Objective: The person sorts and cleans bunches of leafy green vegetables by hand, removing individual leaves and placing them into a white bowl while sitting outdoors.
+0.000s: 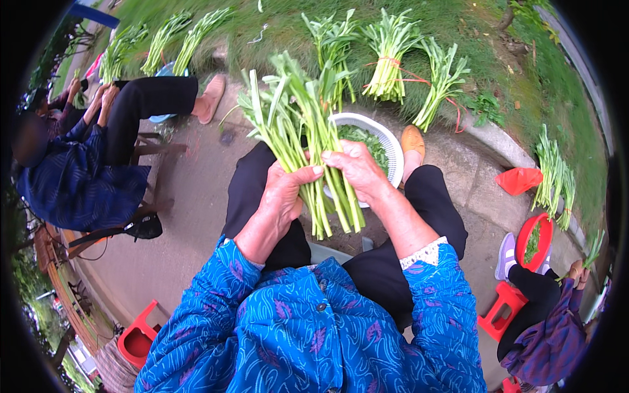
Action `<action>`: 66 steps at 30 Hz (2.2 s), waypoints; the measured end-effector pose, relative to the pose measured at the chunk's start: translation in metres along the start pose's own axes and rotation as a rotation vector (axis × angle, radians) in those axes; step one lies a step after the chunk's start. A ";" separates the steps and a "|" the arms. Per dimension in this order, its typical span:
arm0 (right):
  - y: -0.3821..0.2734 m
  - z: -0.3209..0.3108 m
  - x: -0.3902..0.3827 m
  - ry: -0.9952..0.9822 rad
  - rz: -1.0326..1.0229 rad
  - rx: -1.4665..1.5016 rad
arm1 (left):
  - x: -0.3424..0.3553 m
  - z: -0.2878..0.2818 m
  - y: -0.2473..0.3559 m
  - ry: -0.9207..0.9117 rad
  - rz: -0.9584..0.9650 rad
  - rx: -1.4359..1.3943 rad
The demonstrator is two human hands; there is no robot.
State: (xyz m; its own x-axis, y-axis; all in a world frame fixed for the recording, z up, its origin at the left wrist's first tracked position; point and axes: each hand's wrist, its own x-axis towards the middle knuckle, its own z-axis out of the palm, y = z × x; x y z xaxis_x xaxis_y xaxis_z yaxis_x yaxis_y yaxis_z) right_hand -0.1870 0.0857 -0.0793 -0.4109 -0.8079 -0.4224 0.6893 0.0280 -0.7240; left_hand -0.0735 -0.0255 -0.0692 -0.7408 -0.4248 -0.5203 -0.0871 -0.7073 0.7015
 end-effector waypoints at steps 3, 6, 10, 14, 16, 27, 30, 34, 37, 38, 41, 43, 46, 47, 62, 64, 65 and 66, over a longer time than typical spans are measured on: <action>0.002 -0.003 0.003 0.011 -0.018 -0.008 | 0.001 -0.001 0.003 -0.036 -0.011 -0.023; 0.003 -0.005 0.003 -0.011 -0.036 -0.008 | 0.003 -0.004 0.001 -0.050 -0.002 -0.024; 0.002 -0.006 0.004 -0.036 -0.012 -0.002 | 0.001 0.004 0.004 -0.037 0.067 -0.014; 0.002 -0.009 0.005 -0.093 -0.028 -0.077 | 0.002 0.005 0.005 -0.007 0.138 0.029; -0.002 -0.007 0.001 -0.145 -0.115 -0.193 | 0.002 0.006 0.007 -0.007 0.168 0.039; -0.009 -0.013 0.004 -0.043 -0.078 -0.180 | 0.002 0.000 0.014 -0.090 0.084 0.044; -0.012 -0.017 0.006 0.004 -0.069 -0.137 | 0.002 0.002 0.019 -0.050 0.025 0.036; -0.016 -0.024 0.007 0.062 -0.048 -0.057 | 0.007 -0.005 0.022 0.030 -0.009 -0.017; -0.022 -0.031 0.010 0.151 -0.070 -0.033 | 0.012 -0.010 0.028 0.054 -0.020 -0.032; -0.026 -0.034 0.010 0.168 -0.101 0.000 | 0.013 -0.010 0.031 0.065 -0.014 -0.022; -0.037 -0.052 0.009 0.224 -0.203 0.080 | 0.025 -0.015 0.038 0.046 0.000 -0.082; -0.050 -0.060 0.005 0.306 -0.256 0.113 | 0.032 -0.018 0.043 0.081 -0.005 -0.120; -0.064 -0.074 -0.001 0.376 -0.329 0.174 | 0.046 -0.028 0.046 0.104 -0.025 -0.150; -0.065 -0.078 -0.001 0.389 -0.341 0.181 | 0.050 -0.029 0.045 0.091 -0.020 -0.173; -0.061 -0.078 0.002 0.297 -0.119 0.061 | 0.085 -0.049 0.056 0.191 -0.115 -0.431; -0.058 -0.078 0.002 0.278 -0.047 0.030 | 0.090 -0.048 0.059 0.206 -0.103 -0.476; -0.056 -0.077 0.001 0.271 -0.019 0.007 | 0.094 -0.050 0.062 0.189 -0.094 -0.503; -0.056 -0.077 0.000 0.262 0.003 0.002 | 0.099 -0.052 0.064 0.172 -0.085 -0.529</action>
State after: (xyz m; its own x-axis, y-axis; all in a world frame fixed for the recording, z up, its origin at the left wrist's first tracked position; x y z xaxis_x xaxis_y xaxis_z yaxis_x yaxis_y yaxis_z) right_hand -0.2712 0.1294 -0.0806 -0.5492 -0.6278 -0.5516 0.6917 0.0288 -0.7216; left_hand -0.1175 -0.1425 -0.1013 -0.6226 -0.4087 -0.6673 0.2370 -0.9112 0.3370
